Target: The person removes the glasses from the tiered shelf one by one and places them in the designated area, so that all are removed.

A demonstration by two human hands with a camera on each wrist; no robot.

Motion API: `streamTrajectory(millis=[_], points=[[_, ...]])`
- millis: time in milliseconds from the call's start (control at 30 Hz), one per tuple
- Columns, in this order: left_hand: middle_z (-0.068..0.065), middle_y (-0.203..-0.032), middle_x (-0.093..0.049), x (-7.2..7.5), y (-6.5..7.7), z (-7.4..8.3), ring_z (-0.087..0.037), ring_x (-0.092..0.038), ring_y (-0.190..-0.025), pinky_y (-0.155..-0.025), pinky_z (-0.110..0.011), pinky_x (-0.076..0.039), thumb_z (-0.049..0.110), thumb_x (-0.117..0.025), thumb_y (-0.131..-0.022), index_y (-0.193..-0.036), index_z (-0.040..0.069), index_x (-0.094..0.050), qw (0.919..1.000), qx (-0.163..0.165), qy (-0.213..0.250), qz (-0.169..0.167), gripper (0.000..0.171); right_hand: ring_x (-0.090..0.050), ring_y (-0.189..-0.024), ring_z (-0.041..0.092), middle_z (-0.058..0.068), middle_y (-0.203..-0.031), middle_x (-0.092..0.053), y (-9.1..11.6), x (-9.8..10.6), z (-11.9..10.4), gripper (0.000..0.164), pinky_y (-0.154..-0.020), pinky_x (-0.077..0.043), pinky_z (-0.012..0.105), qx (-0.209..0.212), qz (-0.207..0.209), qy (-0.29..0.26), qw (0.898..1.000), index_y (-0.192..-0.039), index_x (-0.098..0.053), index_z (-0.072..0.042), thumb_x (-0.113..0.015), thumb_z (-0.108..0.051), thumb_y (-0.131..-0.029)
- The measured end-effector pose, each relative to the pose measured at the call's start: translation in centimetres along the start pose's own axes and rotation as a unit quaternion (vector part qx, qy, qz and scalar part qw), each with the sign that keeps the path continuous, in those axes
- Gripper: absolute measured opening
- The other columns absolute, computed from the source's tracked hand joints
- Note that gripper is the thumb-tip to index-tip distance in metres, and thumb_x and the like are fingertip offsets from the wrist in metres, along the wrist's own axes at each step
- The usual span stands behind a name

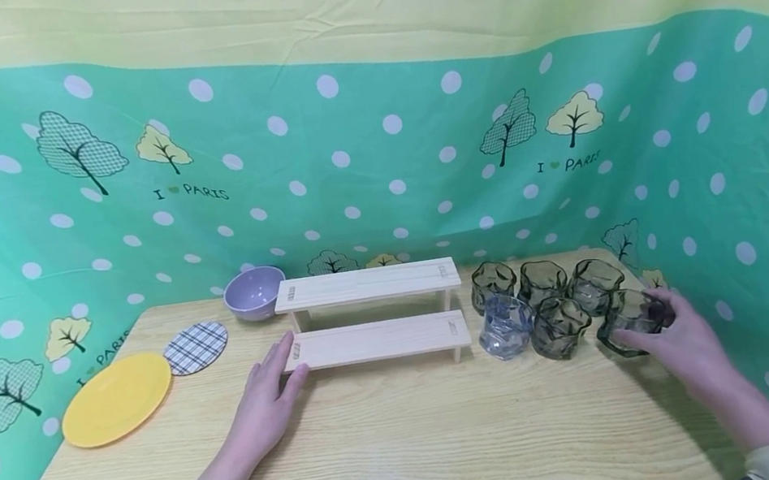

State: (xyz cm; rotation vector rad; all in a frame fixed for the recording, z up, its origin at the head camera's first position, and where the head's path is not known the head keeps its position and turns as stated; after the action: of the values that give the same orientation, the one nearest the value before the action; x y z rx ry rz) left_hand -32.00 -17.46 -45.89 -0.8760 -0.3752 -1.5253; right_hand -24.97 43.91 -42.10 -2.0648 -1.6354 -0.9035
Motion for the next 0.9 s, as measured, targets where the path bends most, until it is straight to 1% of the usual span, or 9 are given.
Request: streamTrajectory(millis=[100,167,300,333,400,500,667,767,900], points=[[-0.02,-0.174,-0.039,0.0,0.0,0.1,-0.047,-0.029,-0.163,-0.134,-0.068,-0.009,0.039,-0.056,-0.117,-0.175,0.008,-0.031,1.0,0.0,0.0,0.001,0.07,-0.037,-0.138,0.071,0.049,-0.163,-0.025,-0.5,-0.4,0.5,0.123,-0.106,-0.03,0.091,0.0,0.0,-0.015,1.0,-0.175,0.001,-0.001,-0.083,-0.049,-0.099],[-0.02,-0.174,-0.039,0.0,0.0,0.1,-0.047,-0.029,-0.163,-0.134,-0.068,-0.009,0.038,-0.056,-0.117,-0.174,0.008,-0.032,1.0,-0.002,-0.001,0.002,0.069,-0.03,-0.143,0.073,0.047,-0.169,-0.014,-0.7,-0.7,0.7,0.122,-0.111,-0.024,0.091,0.001,0.0,-0.032,0.999,-0.175,0.0,-0.001,-0.085,-0.044,-0.099],[-0.02,-0.174,-0.039,0.0,-0.1,0.2,-0.047,-0.03,-0.162,-0.134,-0.068,-0.009,0.036,-0.058,-0.117,-0.174,0.006,-0.033,1.0,-0.006,0.001,0.005,0.069,-0.025,-0.146,0.073,0.047,-0.17,-0.01,-0.9,-1.4,1.1,0.12,-0.117,-0.021,0.087,0.002,-0.004,-0.061,0.998,-0.174,0.001,0.001,-0.086,-0.035,-0.099],[-0.02,-0.174,-0.039,0.0,-0.1,0.2,-0.047,-0.029,-0.163,-0.134,-0.068,-0.009,0.036,-0.058,-0.117,-0.174,0.007,-0.033,1.0,-0.005,0.001,0.003,0.069,-0.025,-0.147,0.073,0.047,-0.17,-0.011,-1.0,-1.5,1.2,0.12,-0.118,-0.022,0.086,0.002,-0.004,-0.065,0.998,-0.174,0.001,0.001,-0.087,-0.033,-0.099],[-0.018,-0.174,-0.039,0.0,-0.1,0.1,-0.046,-0.029,-0.163,-0.134,-0.067,-0.008,0.036,-0.058,-0.117,-0.174,0.008,-0.033,1.0,-0.002,0.005,0.0,0.069,-0.032,-0.144,0.071,0.049,-0.165,-0.021,-1.0,-1.6,1.2,0.121,-0.116,-0.026,0.086,0.002,-0.004,-0.065,0.998,-0.174,0.002,0.001,-0.087,-0.034,-0.099],[-0.017,-0.174,-0.039,-0.1,-0.1,0.1,-0.044,-0.028,-0.164,-0.135,-0.066,-0.008,0.036,-0.058,-0.117,-0.175,0.009,-0.031,1.0,0.002,0.006,-0.005,0.069,-0.041,-0.137,0.069,0.05,-0.16,-0.029,-0.9,-1.6,1.2,0.124,-0.108,-0.033,0.088,-0.001,-0.003,-0.044,0.999,-0.174,0.002,0.0,-0.087,-0.039,-0.098],[-0.018,-0.174,-0.039,0.0,0.0,0.1,-0.045,-0.028,-0.164,-0.134,-0.067,-0.008,0.038,-0.056,-0.117,-0.175,0.009,-0.031,1.0,-0.001,0.004,-0.002,0.069,-0.049,-0.131,0.07,0.05,-0.156,-0.034,-0.8,-1.8,1.0,0.126,-0.1,-0.038,0.09,0.013,-0.006,-0.013,1.0,-0.174,0.002,0.0,-0.088,-0.041,-0.097],[-0.019,-0.173,-0.04,0.0,0.0,0.1,-0.045,-0.028,-0.163,-0.134,-0.068,-0.008,0.04,-0.055,-0.117,-0.175,0.009,-0.031,1.0,-0.003,0.003,0.002,0.07,-0.045,-0.134,0.072,0.051,-0.158,-0.03,-0.8,-2.0,0.9,0.126,-0.102,-0.035,0.091,0.018,-0.015,-0.022,0.999,-0.174,0.004,-0.001,-0.088,-0.04,-0.097],[-0.019,-0.174,-0.039,0.0,0.0,0.1,-0.046,-0.028,-0.163,-0.134,-0.068,-0.009,0.039,-0.056,-0.117,-0.175,0.009,-0.031,1.0,-0.004,0.002,0.002,0.07,-0.031,-0.141,0.076,0.05,-0.164,-0.019,-0.8,-2.2,0.8,0.126,-0.103,-0.028,0.095,0.012,-0.021,-0.021,0.999,-0.175,0.004,-0.003,-0.087,-0.042,-0.097]])
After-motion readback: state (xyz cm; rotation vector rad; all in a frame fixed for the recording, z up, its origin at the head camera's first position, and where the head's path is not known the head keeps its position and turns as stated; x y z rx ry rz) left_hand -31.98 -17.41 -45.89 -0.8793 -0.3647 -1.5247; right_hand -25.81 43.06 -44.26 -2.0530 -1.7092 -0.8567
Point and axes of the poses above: each hand's wrist, its own y-axis away from the middle knuckle, its own x-axis out of the back of the hand, z = x × y, the point moved 10 cm from there along -y, towards the middle knuckle
